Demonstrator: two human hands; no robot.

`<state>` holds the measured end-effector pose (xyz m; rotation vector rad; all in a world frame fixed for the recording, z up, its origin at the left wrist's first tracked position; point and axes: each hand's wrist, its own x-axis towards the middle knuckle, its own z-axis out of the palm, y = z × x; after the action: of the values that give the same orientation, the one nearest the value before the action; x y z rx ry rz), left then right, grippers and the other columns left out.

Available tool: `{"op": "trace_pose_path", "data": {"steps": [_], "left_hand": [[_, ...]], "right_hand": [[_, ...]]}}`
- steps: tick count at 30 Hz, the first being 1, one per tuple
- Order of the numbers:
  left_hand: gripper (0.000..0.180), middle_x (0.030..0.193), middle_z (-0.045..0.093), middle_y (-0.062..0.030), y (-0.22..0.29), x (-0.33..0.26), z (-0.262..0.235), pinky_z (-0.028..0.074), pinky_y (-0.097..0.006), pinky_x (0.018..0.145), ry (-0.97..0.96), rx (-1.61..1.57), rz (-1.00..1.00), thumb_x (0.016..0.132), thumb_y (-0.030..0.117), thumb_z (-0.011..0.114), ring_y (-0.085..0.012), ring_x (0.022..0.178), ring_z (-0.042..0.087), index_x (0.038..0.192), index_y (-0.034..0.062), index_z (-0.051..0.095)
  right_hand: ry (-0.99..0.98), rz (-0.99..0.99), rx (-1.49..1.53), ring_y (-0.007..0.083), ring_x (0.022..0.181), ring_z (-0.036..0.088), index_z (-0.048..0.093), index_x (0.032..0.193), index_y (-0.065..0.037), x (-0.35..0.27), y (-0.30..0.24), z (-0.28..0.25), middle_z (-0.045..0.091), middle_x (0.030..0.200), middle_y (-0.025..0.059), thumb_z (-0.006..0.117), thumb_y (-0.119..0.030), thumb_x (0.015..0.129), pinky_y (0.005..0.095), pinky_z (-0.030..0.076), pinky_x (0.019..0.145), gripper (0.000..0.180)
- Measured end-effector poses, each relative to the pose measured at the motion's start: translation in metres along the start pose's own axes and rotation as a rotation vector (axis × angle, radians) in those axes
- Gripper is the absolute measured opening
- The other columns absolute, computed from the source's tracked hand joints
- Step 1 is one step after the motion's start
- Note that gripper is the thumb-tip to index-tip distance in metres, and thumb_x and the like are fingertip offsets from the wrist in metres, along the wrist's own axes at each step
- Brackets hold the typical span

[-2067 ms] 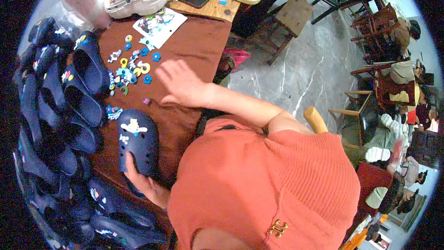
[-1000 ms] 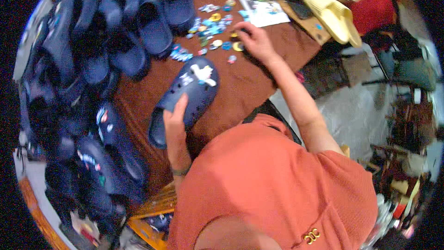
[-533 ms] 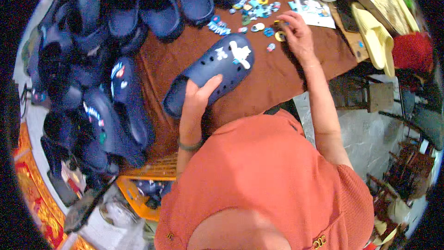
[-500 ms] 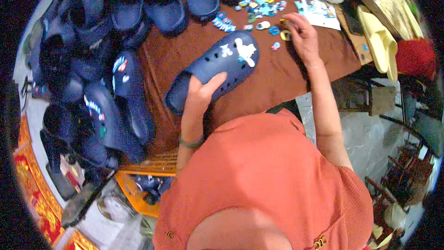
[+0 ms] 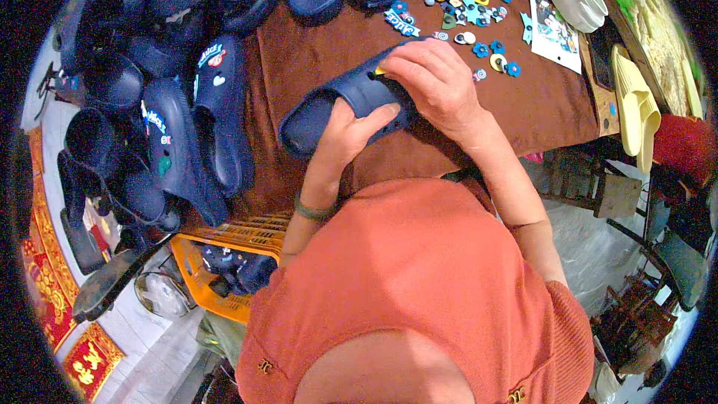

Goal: Manually insert decorative charms into the holes of foam clogs or sandals.

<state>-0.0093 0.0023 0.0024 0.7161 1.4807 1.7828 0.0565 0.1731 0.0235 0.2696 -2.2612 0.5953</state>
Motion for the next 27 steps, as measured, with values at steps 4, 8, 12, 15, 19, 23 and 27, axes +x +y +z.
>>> {"op": "trace_pose_path", "data": {"steps": [4,8,12,15,19,23,27], "left_hand": [[0.042,0.118,0.058,-0.0052,-0.010,0.001,-0.002,0.044,-0.031,0.095,-0.002,-0.015,-0.002,0.084,0.004,0.066,-0.0151,0.108,0.055,0.124,0.0001,0.051],[0.043,0.114,0.060,-0.0130,-0.018,0.004,0.001,0.047,-0.036,0.091,0.030,0.047,0.100,0.083,0.008,0.064,-0.0216,0.108,0.058,0.122,-0.0029,0.051],[0.044,0.111,0.061,-0.0167,-0.016,0.007,-0.005,0.048,-0.037,0.089,0.009,0.139,0.001,0.082,0.010,0.066,-0.0247,0.107,0.061,0.121,-0.0033,0.051],[0.042,0.115,0.059,-0.0070,-0.014,0.005,-0.004,0.047,-0.033,0.091,0.001,0.194,0.014,0.085,0.007,0.065,-0.0171,0.109,0.055,0.124,-0.0011,0.051],[0.037,0.114,0.061,-0.0107,-0.017,0.002,-0.005,0.048,-0.033,0.090,0.030,0.337,-0.039,0.086,0.008,0.062,-0.0188,0.108,0.057,0.121,-0.0007,0.053],[0.031,0.111,0.063,-0.0110,-0.001,0.008,-0.011,0.049,-0.033,0.087,-0.056,0.451,-0.207,0.087,0.009,0.061,-0.0184,0.104,0.059,0.116,-0.0001,0.056],[0.025,0.104,0.065,-0.0081,-0.018,0.014,-0.014,0.049,-0.031,0.084,-0.048,0.354,-0.128,0.088,0.009,0.061,-0.0161,0.097,0.061,0.110,-0.0016,0.059]], "right_hand": [[-0.044,-0.086,-0.030,0.0279,0.086,0.063,0.066,0.095,-0.003,0.004,-0.001,0.005,0.063,0.093,0.0101,0.066,-0.003,0.069,0.0377,0.054,0.074,0.026],[-0.062,-0.121,-0.011,0.0282,0.086,0.064,0.065,0.097,-0.002,0.003,-0.007,0.005,0.064,0.093,0.0106,0.064,-0.004,0.068,0.0379,0.054,0.074,0.029],[-0.139,-0.092,-0.065,0.0292,0.089,0.063,0.064,0.101,0.001,0.003,-0.017,0.006,0.063,0.097,0.0123,0.061,-0.006,0.067,0.0376,0.054,0.078,0.035],[-0.251,-0.087,-0.116,0.0301,0.096,0.061,0.062,0.105,0.004,0.007,-0.026,0.001,0.061,0.102,0.0145,0.060,-0.007,0.067,0.0378,0.053,0.082,0.039],[-0.450,-0.112,-0.217,0.0323,0.108,0.056,0.058,0.113,0.008,0.013,-0.037,-0.005,0.057,0.112,0.0170,0.059,-0.008,0.070,0.0396,0.050,0.091,0.046],[-0.508,-0.083,-0.299,0.0340,0.112,0.054,0.054,0.119,0.008,0.008,-0.041,-0.002,0.054,0.120,0.0176,0.058,-0.010,0.073,0.0415,0.045,0.097,0.050],[-0.470,-0.008,-0.348,0.0301,0.116,0.053,0.052,0.125,0.003,-0.003,-0.032,0.010,0.053,0.128,0.0163,0.056,-0.013,0.076,0.0424,0.042,0.100,0.052]]}}
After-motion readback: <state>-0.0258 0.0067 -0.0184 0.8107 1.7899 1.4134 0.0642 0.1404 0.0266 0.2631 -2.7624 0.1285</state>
